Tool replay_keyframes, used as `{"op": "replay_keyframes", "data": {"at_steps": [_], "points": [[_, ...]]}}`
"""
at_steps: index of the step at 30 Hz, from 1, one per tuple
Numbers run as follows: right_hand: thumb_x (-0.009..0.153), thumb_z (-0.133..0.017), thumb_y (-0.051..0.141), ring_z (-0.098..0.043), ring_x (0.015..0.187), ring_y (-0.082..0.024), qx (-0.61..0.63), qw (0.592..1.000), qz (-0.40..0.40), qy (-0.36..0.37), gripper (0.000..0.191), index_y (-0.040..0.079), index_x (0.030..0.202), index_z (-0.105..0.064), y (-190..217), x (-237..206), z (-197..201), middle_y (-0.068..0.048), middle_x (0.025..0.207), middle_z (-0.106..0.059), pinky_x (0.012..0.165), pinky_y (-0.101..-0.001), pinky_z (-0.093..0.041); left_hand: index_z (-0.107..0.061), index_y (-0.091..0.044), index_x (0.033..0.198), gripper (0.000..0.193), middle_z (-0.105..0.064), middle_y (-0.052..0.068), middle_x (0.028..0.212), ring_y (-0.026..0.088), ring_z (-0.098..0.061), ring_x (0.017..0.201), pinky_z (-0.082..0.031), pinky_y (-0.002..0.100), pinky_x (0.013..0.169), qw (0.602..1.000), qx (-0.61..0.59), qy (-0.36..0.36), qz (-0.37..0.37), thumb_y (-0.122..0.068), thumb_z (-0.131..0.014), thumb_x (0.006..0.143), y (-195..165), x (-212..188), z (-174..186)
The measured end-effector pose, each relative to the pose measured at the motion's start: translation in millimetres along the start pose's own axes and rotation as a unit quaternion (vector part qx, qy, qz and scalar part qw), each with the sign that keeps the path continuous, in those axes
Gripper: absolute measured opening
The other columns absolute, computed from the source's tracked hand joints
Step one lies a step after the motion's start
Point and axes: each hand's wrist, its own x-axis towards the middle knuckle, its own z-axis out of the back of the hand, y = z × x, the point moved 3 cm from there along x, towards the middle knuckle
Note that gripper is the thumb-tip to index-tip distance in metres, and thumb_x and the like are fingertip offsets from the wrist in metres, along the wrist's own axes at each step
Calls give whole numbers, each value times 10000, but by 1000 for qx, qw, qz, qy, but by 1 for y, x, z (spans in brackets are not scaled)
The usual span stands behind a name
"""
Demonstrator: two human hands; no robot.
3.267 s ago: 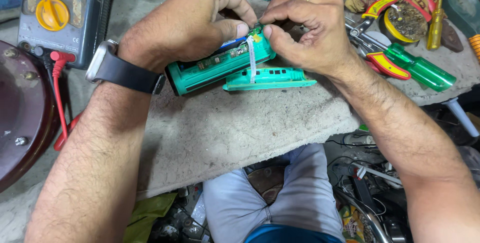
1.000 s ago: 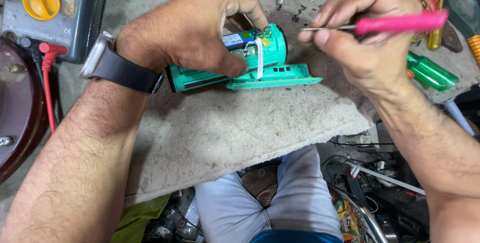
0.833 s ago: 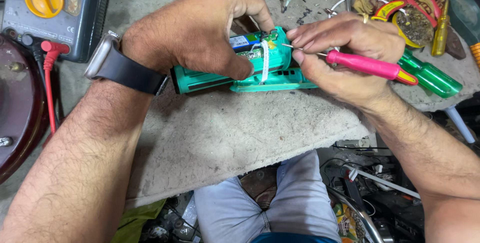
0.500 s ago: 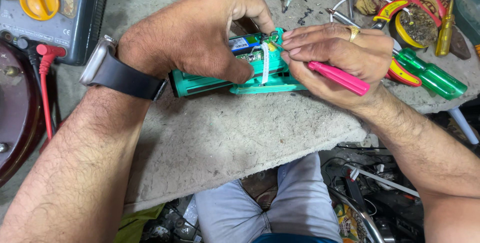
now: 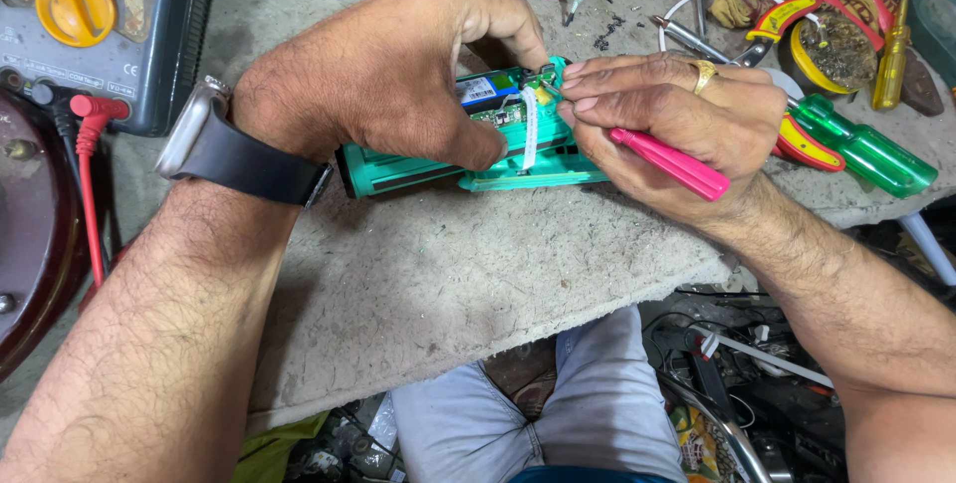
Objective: The person disassembles a teal handheld electronic device, removes screws, and manipulates internal components including a battery and circuit board. They use a screwdriver and soldering iron to adjust connections, then reassemble the device casing.
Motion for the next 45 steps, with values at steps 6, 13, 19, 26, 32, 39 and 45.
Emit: {"op": "replay_keyframes", "data": {"at_steps": [6,13,19,26,32,39,45], "points": [[841,-843,-61,-770,916,-300,-23,1000,5,-4,200,-40,893,-651,0,-2,0,-202,928,-740,769,-352,-633,-697,-7,1152,529,-714,96,1100,219,-721,1017,-581,331,908,1000,1,0,-26,-126,-870,667,-1,0,1],[858,-841,-63,-772,927,-295,-27,1000,0,-14,198,-37,907,-651,1,-3,-1,-199,943,-742,788,-355,-640,-699,-8,1148,536,-716,96,1084,223,-719,1000,-581,332,894,1000,11,-2,-28,-131,-878,658,-3,0,1],[874,-837,-65,-772,937,-295,-21,1000,-2,-17,192,-36,922,-653,-1,-5,-1,-199,957,-742,795,-353,-643,-702,-14,1146,539,-719,94,1075,222,-721,996,-580,332,887,1000,18,-1,-23,-134,-882,653,-3,0,1],[862,-834,-80,-775,939,-313,20,999,-23,-21,225,-46,915,-618,-3,-5,-3,-206,927,-739,820,-385,-658,-702,-15,1142,544,-714,98,1086,220,-715,996,-579,331,884,1000,16,-5,-18,-146,-884,647,-3,0,1],[856,-837,-80,-771,931,-323,10,999,-20,-25,231,-40,920,-619,-3,-7,-3,-213,914,-737,809,-382,-651,-707,-15,1143,546,-716,99,1095,222,-714,1001,-576,328,883,999,18,-7,-25,-152,-881,644,-3,0,1],[883,-834,-84,-774,952,-318,20,999,-28,-33,221,-46,949,-627,-3,-8,-4,-217,947,-739,852,-398,-662,-710,-18,1138,538,-719,96,1085,221,-714,997,-575,329,880,1000,18,-4,-25,-154,-877,645,-1,0,0],[883,-847,-80,-772,945,-312,0,999,-16,-33,228,-39,947,-632,-2,-7,-4,-212,950,-738,835,-380,-655,-708,-16,1140,534,-717,97,1092,221,-714,1003,-577,326,888,999,14,-6,-30,-148,-875,651,-2,0,0]]}}
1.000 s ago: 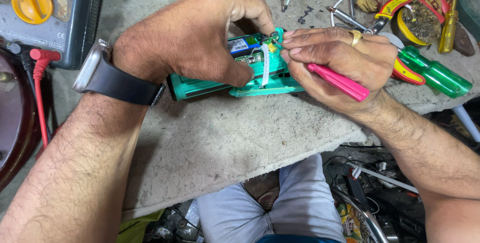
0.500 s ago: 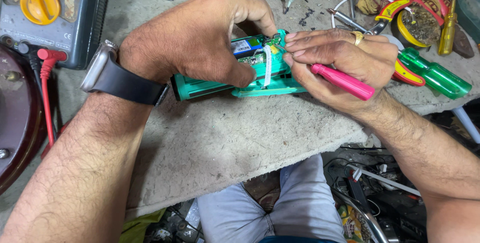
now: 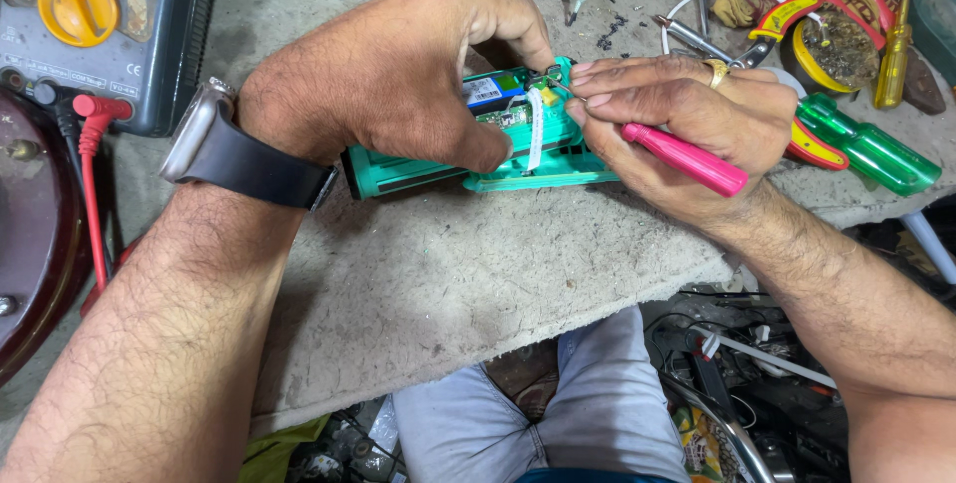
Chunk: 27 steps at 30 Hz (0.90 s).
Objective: The person disassembles a teal handheld electronic device, removes screws, and manipulates internal components including a battery and circuit board. They use a screwdriver and soldering iron to adjust connections, then reassemble the device casing.
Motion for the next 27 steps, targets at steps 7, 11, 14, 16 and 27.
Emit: {"op": "replay_keyframes", "data": {"at_steps": [7,11,14,16,27], "points": [[865,-853,-83,-772,928,-311,-4,1000,2,-5,235,-39,922,-629,1,1,-1,-203,931,-737,816,-378,-654,-706,-15,1138,548,-715,97,1093,223,-710,1006,-574,334,887,1000,2,2,1,-151,-887,639,2,0,1],[882,-849,-85,-771,949,-307,-7,1000,0,-4,229,-38,941,-632,2,0,-1,-206,953,-737,837,-382,-656,-707,-15,1138,545,-717,96,1085,223,-709,1000,-575,334,884,1000,2,2,0,-151,-888,643,2,0,0],[871,-848,-87,-771,939,-313,-3,1000,2,-3,228,-39,937,-636,1,1,-1,-207,938,-736,825,-381,-655,-706,-16,1140,537,-718,91,1093,215,-716,1005,-580,327,892,1000,-8,3,5,-146,-877,648,2,0,0],[848,-844,-93,-771,922,-322,8,1000,3,-3,232,-43,913,-627,0,1,0,-214,918,-733,822,-394,-659,-704,-16,1146,539,-719,89,1101,212,-719,1009,-581,325,896,1000,-10,3,7,-145,-873,651,2,-1,0],[855,-837,-99,-768,930,-317,5,1000,-4,-4,220,-46,911,-631,1,1,0,-218,930,-732,844,-402,-657,-702,-7,1155,541,-716,99,1112,224,-718,1018,-579,331,900,1000,-7,1,-7,-143,-878,662,1,0,1]]}}
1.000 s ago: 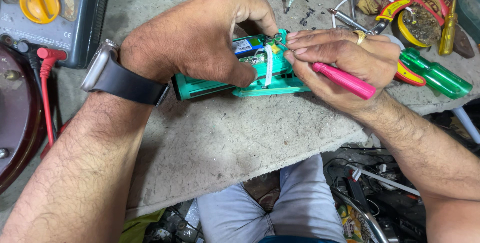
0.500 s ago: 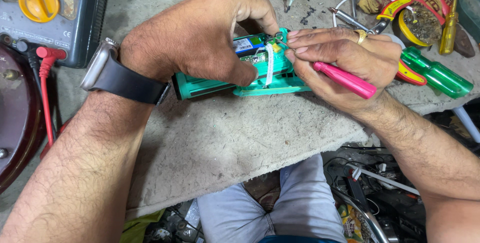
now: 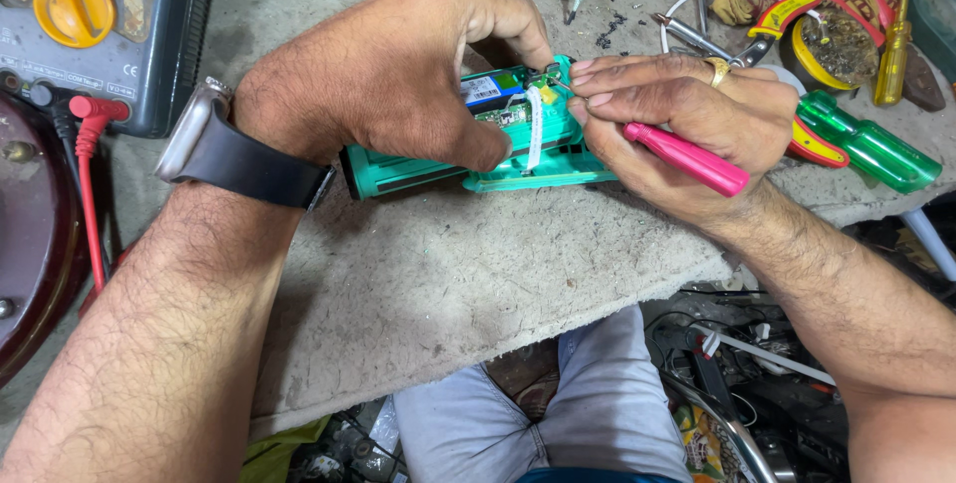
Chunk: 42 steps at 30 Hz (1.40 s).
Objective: The person disassembles a teal handheld electronic device, removes screws, and manipulates internal components including a battery and circuit board. They use a screwdriver and soldering iron to adjust connections, then reassemble the device casing.
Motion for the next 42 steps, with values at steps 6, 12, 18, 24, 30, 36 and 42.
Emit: {"op": "replay_keyframes", "data": {"at_steps": [6,12,18,24,30,36,42], "points": [[869,-839,-92,-768,943,-315,1,1000,-5,6,213,-46,928,-639,-1,-1,1,-219,951,-736,824,-381,-648,-704,-11,1141,527,-714,91,1102,214,-725,1020,-586,321,904,1000,-7,1,14,-123,-879,657,0,-1,-1],[826,-816,-123,-768,906,-327,18,1000,3,-8,210,-68,886,-622,0,0,2,-231,909,-728,833,-418,-660,-707,-15,1154,535,-711,92,1113,222,-725,1033,-587,329,921,1000,2,10,7,-102,-886,657,-5,2,0],[805,-816,-123,-765,895,-334,30,1000,5,-6,203,-74,850,-625,-2,1,4,-239,897,-726,833,-430,-656,-711,-28,1139,531,-699,86,1111,226,-722,1059,-587,334,945,1000,-4,9,20,-84,-899,645,-9,3,1],[857,-810,-101,-772,940,-312,66,997,-49,-5,187,-65,888,-630,-10,-8,4,-223,933,-734,804,-383,-652,-709,-26,1145,519,-696,89,1119,229,-719,1067,-589,339,955,1000,-5,9,17,-85,-892,664,-8,2,1],[993,-791,32,-769,961,-207,421,854,-297,-67,364,25,1159,-468,-56,-19,0,-163,1008,-729,808,-302,-649,-709,-11,1160,389,-706,102,1146,229,-729,1074,-598,340,938,999,-8,13,45,-156,-820,816,-24,7,4],[1094,-785,25,-755,893,-157,500,821,-268,-68,360,47,1198,-441,-70,-28,-3,-111,986,-703,819,-289,-645,-723,-9,1134,333,-723,88,1121,200,-734,1022,-603,317,876,996,18,10,89,-283,-761,948,-36,19,1],[996,-788,39,-577,786,-27,436,860,-257,-68,317,62,1112,-494,-67,-30,-8,15,915,-603,694,-166,-470,-738,7,1075,223,-729,103,1026,214,-726,937,-574,326,838,991,94,-17,95,-163,-710,934,-41,20,-8]]}}
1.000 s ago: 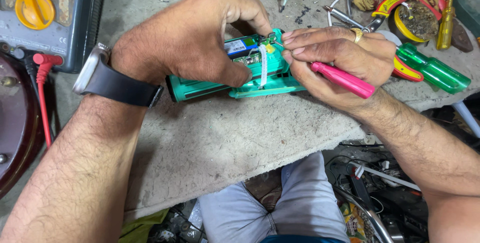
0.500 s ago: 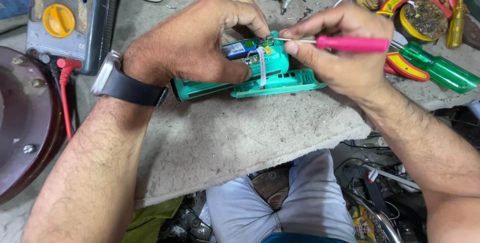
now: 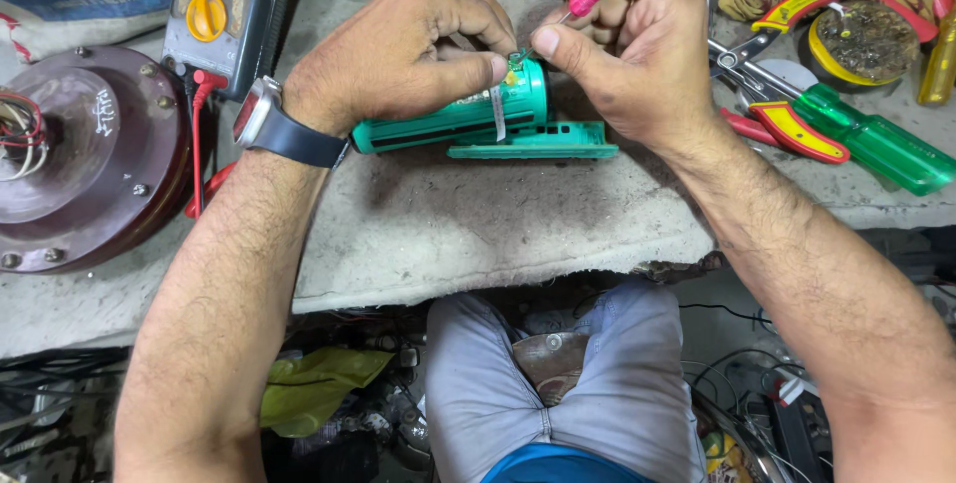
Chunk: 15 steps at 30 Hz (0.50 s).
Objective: The person disassembles a teal handheld electronic device, removes screws, and manipulates internal components including a battery and circuit board. They use a screwdriver and soldering iron to adjust connections, then reassemble the device casing.
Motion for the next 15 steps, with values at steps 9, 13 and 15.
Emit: {"op": "replay_keyframes", "data": {"at_steps": [9,13,15], "points": [[1129,-746,-10,-687,929,-48,11,997,63,43,249,12,1175,-502,3,-7,2,-21,969,-682,794,-203,-582,-775,-3,994,210,-764,94,964,170,-714,809,-559,294,751,990,63,-89,88,-84,-670,830,-10,2,-18],[1130,-744,-25,-717,994,-76,-8,996,82,42,257,-4,1202,-499,1,-9,3,-40,991,-691,845,-224,-607,-782,-9,992,183,-758,80,973,129,-706,814,-572,261,754,988,35,-121,89,-80,-700,844,-10,2,-24],[1130,-748,-33,-715,997,-79,-17,995,85,43,254,-6,1195,-504,-1,-9,3,-43,983,-685,846,-224,-602,-788,-11,1002,178,-758,78,986,123,-700,824,-572,256,767,988,35,-127,82,-75,-710,856,-9,1,-25]]}}
